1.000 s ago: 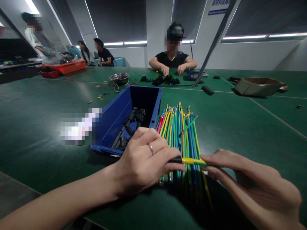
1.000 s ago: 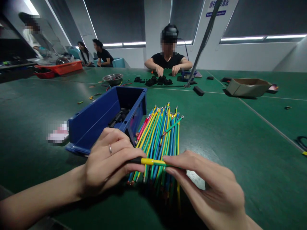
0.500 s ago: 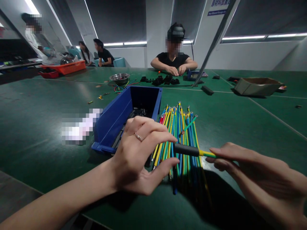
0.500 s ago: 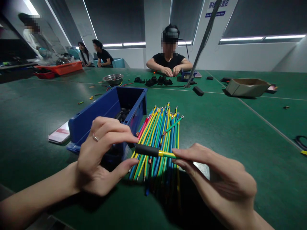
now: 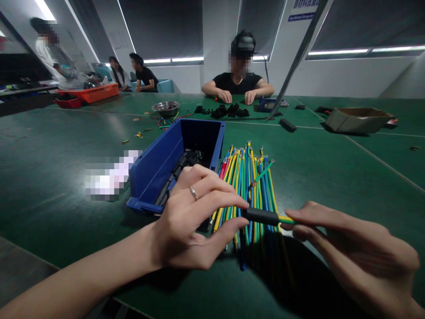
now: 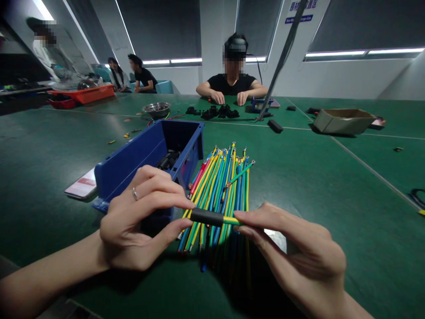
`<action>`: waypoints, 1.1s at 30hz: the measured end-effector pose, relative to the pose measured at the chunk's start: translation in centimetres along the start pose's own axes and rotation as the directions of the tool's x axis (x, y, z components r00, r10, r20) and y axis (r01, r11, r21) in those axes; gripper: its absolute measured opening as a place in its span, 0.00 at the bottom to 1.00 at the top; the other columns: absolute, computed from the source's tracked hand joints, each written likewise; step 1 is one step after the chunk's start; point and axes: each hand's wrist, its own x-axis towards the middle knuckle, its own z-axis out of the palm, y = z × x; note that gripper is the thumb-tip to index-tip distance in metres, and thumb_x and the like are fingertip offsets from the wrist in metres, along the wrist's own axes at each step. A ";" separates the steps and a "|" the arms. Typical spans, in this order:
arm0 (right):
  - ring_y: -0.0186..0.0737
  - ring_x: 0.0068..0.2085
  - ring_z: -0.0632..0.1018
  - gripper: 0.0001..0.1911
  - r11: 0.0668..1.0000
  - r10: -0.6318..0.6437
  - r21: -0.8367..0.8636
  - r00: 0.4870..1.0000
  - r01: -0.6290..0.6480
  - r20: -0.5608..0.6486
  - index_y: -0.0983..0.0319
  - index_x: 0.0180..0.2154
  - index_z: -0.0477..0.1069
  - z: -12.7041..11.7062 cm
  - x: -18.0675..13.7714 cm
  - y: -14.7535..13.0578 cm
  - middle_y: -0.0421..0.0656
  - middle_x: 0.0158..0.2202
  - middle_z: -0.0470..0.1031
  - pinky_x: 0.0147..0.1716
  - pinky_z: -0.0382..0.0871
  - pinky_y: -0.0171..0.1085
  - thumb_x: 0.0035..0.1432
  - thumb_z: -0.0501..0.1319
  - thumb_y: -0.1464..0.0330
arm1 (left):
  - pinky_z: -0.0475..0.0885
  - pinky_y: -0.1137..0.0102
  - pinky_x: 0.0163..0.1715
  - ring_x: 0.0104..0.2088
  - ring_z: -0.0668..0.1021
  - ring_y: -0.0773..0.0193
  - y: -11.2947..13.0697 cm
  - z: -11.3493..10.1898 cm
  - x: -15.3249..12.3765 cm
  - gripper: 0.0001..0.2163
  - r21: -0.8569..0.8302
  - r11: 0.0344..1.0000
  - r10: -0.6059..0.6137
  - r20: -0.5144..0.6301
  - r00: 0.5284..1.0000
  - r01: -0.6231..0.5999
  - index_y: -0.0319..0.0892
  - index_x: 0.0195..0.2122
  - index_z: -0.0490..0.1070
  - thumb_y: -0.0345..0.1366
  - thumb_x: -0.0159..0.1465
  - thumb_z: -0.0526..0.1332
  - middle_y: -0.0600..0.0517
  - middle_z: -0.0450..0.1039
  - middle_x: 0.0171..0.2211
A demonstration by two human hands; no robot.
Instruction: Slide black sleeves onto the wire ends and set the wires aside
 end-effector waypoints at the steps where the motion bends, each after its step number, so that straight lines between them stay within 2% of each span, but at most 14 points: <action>1: 0.33 0.30 0.84 0.13 1.000 -0.004 -0.004 1.000 0.004 0.000 0.48 0.48 0.82 0.0 0.0 0.0 0.33 0.35 0.86 0.30 0.79 0.28 0.64 0.69 0.70 | 0.73 0.64 0.45 0.38 0.77 0.61 0.0 0.0 0.0 0.04 -0.005 1.000 -0.002 0.001 1.000 0.002 0.37 0.41 0.78 0.26 0.65 0.69 0.49 0.82 0.35; 11: 0.27 0.30 0.83 0.09 0.999 -0.024 0.028 0.999 0.023 0.033 0.51 0.46 0.81 0.3 0.2 -0.6 0.32 0.34 0.86 0.34 0.77 0.23 0.65 0.68 0.69 | 0.71 0.64 0.44 0.38 0.76 0.60 -0.2 0.5 -0.5 0.04 -0.045 0.999 0.016 -0.018 1.000 -0.017 0.38 0.41 0.79 0.30 0.65 0.70 0.51 0.81 0.35; 19: 0.29 0.30 0.83 0.12 0.998 -0.027 0.050 0.998 0.024 0.059 0.51 0.47 0.81 0.4 0.5 -0.8 0.33 0.34 0.85 0.33 0.78 0.25 0.65 0.67 0.72 | 0.70 0.64 0.45 0.40 0.76 0.61 -0.2 0.7 -0.7 0.05 -0.040 0.999 0.011 -0.013 1.000 -0.012 0.38 0.41 0.79 0.31 0.66 0.71 0.51 0.81 0.36; 22: 0.28 0.30 0.83 0.11 0.999 -0.043 0.016 0.997 0.042 0.059 0.52 0.47 0.80 0.2 0.2 -0.7 0.33 0.34 0.85 0.33 0.77 0.24 0.65 0.67 0.72 | 0.70 0.63 0.45 0.40 0.76 0.60 -0.2 0.7 -0.8 0.05 -0.017 1.000 0.002 -0.012 1.000 -0.002 0.38 0.42 0.79 0.32 0.66 0.71 0.51 0.81 0.36; 27: 0.26 0.32 0.83 0.11 0.995 -0.073 -0.058 0.996 0.076 0.059 0.52 0.48 0.79 0.1 0.1 -0.5 0.33 0.36 0.86 0.39 0.77 0.22 0.67 0.65 0.71 | 0.69 0.63 0.45 0.40 0.77 0.60 -0.4 0.7 -0.9 0.04 -0.010 1.000 0.003 -0.009 1.000 -0.003 0.39 0.42 0.80 0.33 0.68 0.71 0.52 0.82 0.35; 33: 0.27 0.31 0.83 0.09 0.990 -0.100 -0.091 0.992 0.106 0.072 0.53 0.46 0.78 0.2 0.3 -0.3 0.33 0.35 0.86 0.38 0.77 0.21 0.67 0.65 0.71 | 0.70 0.63 0.45 0.40 0.76 0.60 -0.3 0.8 -0.9 0.04 -0.011 1.000 0.011 -0.002 1.000 -0.011 0.40 0.43 0.80 0.33 0.69 0.70 0.51 0.82 0.36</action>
